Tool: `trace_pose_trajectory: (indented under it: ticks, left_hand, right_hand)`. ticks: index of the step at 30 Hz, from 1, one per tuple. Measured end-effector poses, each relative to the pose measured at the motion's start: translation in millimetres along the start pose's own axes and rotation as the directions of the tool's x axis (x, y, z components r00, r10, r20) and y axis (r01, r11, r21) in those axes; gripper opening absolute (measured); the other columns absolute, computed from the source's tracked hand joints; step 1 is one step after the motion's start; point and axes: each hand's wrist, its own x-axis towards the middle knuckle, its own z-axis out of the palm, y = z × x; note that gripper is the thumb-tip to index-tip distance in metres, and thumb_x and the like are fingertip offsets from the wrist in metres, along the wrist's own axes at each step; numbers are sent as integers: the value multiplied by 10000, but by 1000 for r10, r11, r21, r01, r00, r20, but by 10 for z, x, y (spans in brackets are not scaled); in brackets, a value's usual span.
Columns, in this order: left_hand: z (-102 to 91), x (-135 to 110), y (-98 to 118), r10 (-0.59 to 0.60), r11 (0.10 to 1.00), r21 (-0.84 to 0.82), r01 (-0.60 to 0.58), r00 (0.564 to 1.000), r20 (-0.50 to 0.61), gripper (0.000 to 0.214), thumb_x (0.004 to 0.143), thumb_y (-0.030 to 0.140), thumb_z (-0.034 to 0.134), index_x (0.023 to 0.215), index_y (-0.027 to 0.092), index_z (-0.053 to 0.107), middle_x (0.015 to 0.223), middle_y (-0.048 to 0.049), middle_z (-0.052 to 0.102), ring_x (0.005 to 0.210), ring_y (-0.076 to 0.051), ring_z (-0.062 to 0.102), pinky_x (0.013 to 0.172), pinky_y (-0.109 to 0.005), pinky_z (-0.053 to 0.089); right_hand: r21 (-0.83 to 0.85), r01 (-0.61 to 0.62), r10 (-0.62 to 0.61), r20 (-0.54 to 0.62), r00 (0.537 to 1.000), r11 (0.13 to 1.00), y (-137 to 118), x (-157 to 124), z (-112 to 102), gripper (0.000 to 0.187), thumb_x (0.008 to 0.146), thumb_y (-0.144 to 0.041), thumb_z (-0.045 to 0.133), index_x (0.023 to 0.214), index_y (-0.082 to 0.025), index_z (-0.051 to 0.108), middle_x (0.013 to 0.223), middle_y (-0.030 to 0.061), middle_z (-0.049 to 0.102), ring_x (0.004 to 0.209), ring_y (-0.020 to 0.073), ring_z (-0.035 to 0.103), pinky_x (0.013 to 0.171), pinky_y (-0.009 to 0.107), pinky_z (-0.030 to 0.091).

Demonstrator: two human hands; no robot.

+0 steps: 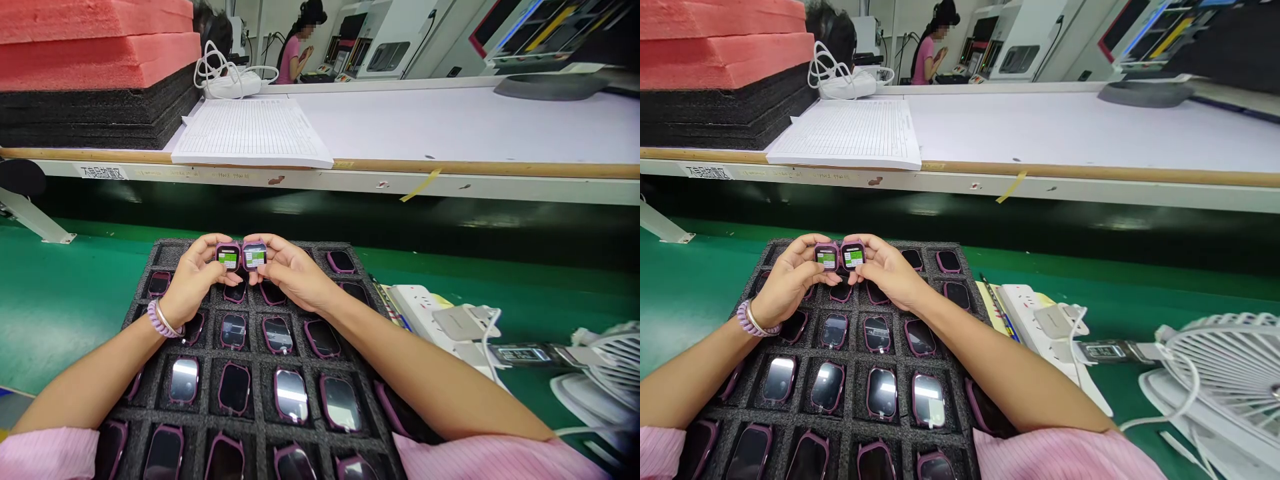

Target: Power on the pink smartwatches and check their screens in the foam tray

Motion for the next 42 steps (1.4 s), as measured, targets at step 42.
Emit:
trace_pose_trajectory:
  ticks: [42]
  left_hand:
    - [12,-12,-1,-25,1000,-11,25,1000,11,402,778,216,726,1156,168,596,1029,-31,720,654,-140,755,674,-254,653]
  right_hand:
    - [-12,-34,33,-63,997,999,-15,-8,28,417,771,-256,773,1164,-229,636,899,-10,683,686,158,640,685,317,504]
